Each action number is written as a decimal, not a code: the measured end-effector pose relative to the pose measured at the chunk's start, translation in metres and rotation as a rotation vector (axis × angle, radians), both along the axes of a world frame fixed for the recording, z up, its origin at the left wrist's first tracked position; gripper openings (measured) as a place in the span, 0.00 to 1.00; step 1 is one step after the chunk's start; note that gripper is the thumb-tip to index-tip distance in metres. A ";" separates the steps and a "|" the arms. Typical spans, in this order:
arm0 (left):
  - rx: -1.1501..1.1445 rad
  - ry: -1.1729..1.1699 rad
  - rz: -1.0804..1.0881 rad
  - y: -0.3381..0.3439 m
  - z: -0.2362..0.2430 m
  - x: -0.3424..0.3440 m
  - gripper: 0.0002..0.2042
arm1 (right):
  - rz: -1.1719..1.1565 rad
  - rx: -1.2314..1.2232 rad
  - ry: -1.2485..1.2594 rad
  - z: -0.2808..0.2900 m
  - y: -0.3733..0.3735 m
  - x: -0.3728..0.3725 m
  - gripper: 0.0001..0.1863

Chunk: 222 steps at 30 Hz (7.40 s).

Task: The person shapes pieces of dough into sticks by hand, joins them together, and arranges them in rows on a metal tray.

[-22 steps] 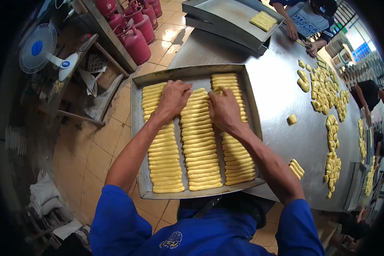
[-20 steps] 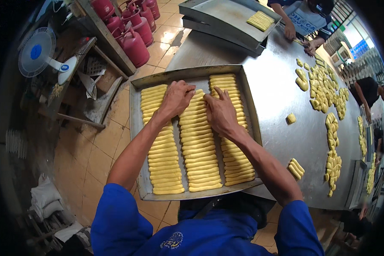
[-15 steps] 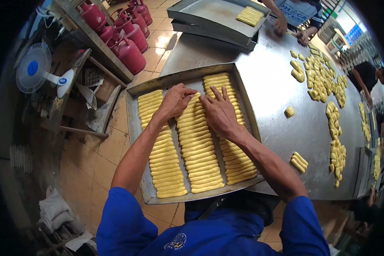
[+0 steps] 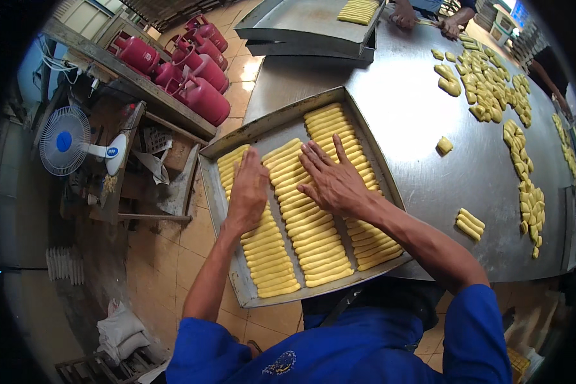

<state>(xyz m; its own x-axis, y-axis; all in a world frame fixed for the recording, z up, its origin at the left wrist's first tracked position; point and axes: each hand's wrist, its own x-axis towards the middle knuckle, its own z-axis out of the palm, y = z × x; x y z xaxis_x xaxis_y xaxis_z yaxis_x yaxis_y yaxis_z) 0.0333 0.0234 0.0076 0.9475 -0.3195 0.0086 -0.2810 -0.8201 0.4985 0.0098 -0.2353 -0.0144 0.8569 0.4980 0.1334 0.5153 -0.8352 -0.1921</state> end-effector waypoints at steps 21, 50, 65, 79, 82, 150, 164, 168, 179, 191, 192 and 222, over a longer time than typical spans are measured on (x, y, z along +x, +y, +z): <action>-1.141 0.471 0.347 -0.048 -0.002 -0.030 0.51 | -0.215 0.555 0.110 0.079 -0.096 -0.125 0.30; 0.086 -0.404 -0.342 -0.039 -0.062 0.043 0.36 | -0.267 1.003 0.585 0.073 -0.060 -0.089 0.31; -0.138 -0.008 -0.937 -0.326 0.059 -0.084 0.33 | -1.053 0.477 0.224 0.041 -0.305 -0.277 0.33; -0.248 -0.126 -0.960 -0.437 -0.063 -0.105 0.14 | -0.888 0.703 0.315 0.003 -0.336 -0.257 0.18; -0.151 -0.109 -0.950 -0.411 -0.046 -0.097 0.19 | -0.918 1.041 0.541 0.024 -0.310 -0.237 0.16; -0.088 -0.182 0.015 -0.057 -0.017 0.094 0.16 | -0.500 0.471 0.248 0.011 0.027 0.093 0.19; 0.434 -0.256 -0.133 -0.003 -0.012 0.031 0.30 | 0.077 -0.045 -0.056 0.010 0.011 0.084 0.33; 0.316 -0.128 -0.146 -0.005 -0.014 0.034 0.33 | 0.103 -0.096 0.007 0.000 0.004 0.097 0.34; 0.106 -0.504 0.018 -0.011 -0.002 0.065 0.15 | 0.052 -0.054 0.016 0.000 0.015 0.029 0.35; 0.516 -0.260 -0.157 -0.026 -0.014 0.028 0.35 | -0.162 0.412 0.056 0.078 -0.069 -0.062 0.26; 0.508 -0.260 -0.176 -0.024 -0.019 0.024 0.35 | -0.231 0.456 0.058 0.079 -0.082 -0.072 0.25; -1.163 0.760 -0.385 -0.282 0.037 -0.098 0.20 | -0.516 0.986 0.091 0.103 -0.185 -0.174 0.09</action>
